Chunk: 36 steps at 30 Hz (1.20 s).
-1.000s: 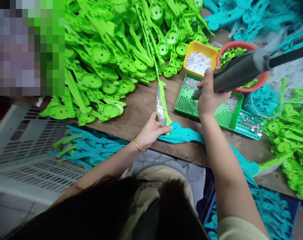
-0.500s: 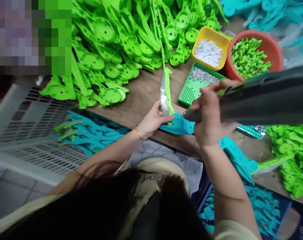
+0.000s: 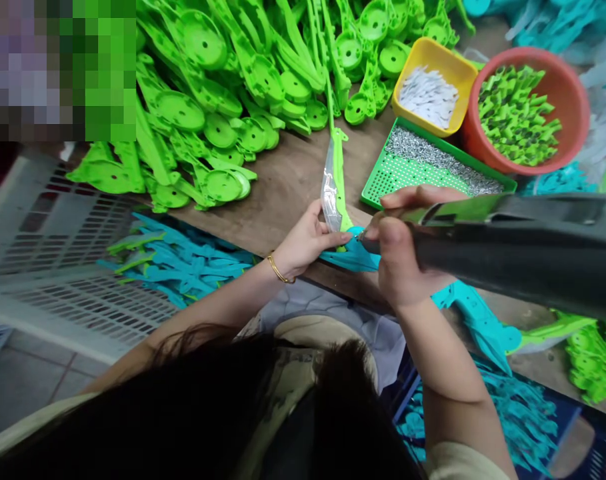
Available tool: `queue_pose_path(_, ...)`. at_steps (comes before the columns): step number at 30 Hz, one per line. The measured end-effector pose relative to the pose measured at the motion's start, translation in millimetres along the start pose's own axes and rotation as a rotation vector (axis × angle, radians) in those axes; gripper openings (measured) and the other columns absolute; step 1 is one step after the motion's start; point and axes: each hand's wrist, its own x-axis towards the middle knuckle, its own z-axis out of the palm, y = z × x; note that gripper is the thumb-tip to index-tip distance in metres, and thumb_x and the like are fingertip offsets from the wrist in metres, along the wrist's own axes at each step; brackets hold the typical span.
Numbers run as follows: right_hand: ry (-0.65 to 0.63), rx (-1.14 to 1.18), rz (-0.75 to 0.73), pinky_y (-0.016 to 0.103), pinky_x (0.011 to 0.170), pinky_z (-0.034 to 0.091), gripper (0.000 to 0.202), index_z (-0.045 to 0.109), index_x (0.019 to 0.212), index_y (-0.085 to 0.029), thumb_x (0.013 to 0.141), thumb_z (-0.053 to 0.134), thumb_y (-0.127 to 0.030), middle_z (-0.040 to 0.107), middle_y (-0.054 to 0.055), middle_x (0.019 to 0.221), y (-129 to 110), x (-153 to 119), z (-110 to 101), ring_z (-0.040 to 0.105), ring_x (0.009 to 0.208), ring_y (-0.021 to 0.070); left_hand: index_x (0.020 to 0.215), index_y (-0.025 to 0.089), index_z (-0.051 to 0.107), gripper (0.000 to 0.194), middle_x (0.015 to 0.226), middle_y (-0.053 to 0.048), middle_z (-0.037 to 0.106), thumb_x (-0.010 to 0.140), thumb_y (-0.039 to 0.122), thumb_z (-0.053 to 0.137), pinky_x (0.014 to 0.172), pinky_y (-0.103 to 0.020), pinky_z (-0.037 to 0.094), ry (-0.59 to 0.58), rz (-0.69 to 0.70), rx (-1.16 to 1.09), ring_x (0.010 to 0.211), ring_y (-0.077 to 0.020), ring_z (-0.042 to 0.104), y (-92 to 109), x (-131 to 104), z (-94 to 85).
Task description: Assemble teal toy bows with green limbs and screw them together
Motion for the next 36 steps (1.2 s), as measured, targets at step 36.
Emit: queue_pose_path(36, 0.553, -0.252, -0.093, 0.025, 0.043, 0.044, 0.018, 0.057, 0.085, -0.025, 0.084, 0.068, -0.039, 0.061, -0.008, 0.071, 64.2, 52.7, -14.8, 0.05, 0.044, 0.0062, 0.113, 0.017, 0.047, 0.047, 0.083, -0.002, 0.073, 0.075, 0.02, 0.075, 0.071, -0.03, 0.057, -0.056, -0.145, 0.036, 0.076, -0.0176, 0.072, 9.9, -0.4, -7.4)
